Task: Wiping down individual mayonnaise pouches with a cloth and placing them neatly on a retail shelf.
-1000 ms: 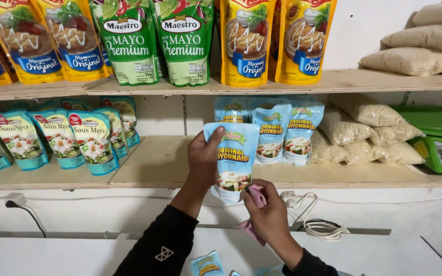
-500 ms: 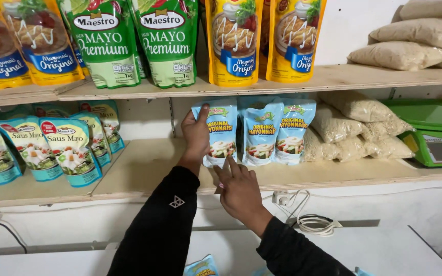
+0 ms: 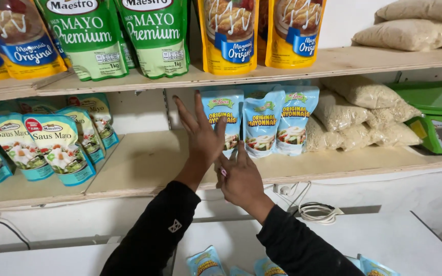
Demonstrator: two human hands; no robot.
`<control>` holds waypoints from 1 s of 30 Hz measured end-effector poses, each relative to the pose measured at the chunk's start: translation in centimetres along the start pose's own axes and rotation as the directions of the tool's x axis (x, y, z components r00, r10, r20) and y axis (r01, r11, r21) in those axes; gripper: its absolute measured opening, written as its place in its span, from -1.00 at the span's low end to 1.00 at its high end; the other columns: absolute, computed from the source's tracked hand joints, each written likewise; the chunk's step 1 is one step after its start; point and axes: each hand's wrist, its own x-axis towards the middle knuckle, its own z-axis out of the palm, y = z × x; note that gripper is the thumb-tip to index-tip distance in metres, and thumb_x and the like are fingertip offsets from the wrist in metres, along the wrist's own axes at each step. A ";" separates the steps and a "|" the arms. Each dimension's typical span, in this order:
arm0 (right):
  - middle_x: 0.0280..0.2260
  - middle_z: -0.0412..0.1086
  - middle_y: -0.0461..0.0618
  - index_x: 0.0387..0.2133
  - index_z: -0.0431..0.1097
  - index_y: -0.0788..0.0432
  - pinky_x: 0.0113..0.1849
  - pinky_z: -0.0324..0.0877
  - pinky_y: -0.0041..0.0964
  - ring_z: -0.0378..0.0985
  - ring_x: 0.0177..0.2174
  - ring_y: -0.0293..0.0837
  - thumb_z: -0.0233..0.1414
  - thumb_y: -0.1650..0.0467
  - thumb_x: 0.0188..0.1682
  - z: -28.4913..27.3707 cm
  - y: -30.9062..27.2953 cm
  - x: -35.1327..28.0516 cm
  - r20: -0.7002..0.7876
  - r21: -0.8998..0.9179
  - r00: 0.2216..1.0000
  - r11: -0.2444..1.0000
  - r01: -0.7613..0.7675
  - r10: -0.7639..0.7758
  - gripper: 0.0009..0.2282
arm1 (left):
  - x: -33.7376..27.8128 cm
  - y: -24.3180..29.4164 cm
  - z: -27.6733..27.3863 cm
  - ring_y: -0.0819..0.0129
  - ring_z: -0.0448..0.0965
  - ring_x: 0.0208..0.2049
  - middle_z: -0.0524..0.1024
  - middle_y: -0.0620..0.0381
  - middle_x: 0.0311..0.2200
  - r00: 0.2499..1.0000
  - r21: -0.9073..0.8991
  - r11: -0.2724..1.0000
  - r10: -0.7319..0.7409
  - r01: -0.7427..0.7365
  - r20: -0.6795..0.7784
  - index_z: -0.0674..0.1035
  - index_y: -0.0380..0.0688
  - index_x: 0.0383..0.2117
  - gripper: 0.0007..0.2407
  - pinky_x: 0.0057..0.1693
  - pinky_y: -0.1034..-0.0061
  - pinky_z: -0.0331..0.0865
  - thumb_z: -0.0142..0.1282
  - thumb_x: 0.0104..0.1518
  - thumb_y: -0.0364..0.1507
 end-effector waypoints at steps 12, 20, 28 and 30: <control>0.34 -0.35 0.65 0.16 0.32 -0.07 0.08 0.36 0.09 0.35 0.10 0.52 -0.10 0.21 0.01 1.8 2.5 2.6 0.214 0.119 0.977 0.993 -0.007 -0.019 -0.58 | -1.5 0.0 -2.0 -0.69 -0.07 0.31 -0.54 -0.67 0.36 0.828 -0.078 0.988 -0.065 0.130 0.557 -0.41 0.25 0.46 -0.21 0.27 -0.26 0.21 0.02 0.37 -0.39; 0.41 -0.45 0.44 0.26 0.22 -0.13 0.13 0.33 0.10 0.30 0.17 0.41 -0.15 0.11 -0.02 2.1 3.4 4.7 0.363 0.120 0.928 0.982 -0.142 0.090 -0.47 | -0.4 -2.4 0.7 -0.60 -0.27 0.40 -0.65 -0.49 0.39 0.795 -0.005 0.980 -0.157 0.197 0.586 -0.47 0.17 0.44 -0.21 0.40 -0.27 -0.06 -0.02 0.37 -0.29; 0.40 -0.33 0.44 0.17 0.32 -0.05 0.09 0.39 0.17 0.38 0.08 0.50 -0.10 0.17 -0.05 2.5 3.5 4.6 0.321 0.175 0.946 0.980 -0.093 0.032 -0.52 | -0.3 -2.2 -0.6 -0.53 -0.19 0.41 -0.68 -0.46 0.39 0.775 -0.049 0.970 -0.161 0.240 0.611 -0.47 0.21 0.43 -0.22 0.40 -0.17 0.07 -0.06 0.36 -0.23; 0.29 -0.03 0.36 0.15 0.35 -0.04 0.03 0.44 0.12 0.45 0.03 0.42 -0.12 0.19 -0.03 1.2 3.2 2.9 0.193 0.151 0.981 0.988 -0.029 0.000 -0.54 | -0.7 -1.3 -1.2 -0.56 -0.18 0.40 -0.67 -0.49 0.39 0.782 -0.063 0.971 -0.147 0.231 0.605 -0.46 0.20 0.44 -0.23 0.39 -0.19 0.09 -0.06 0.36 -0.24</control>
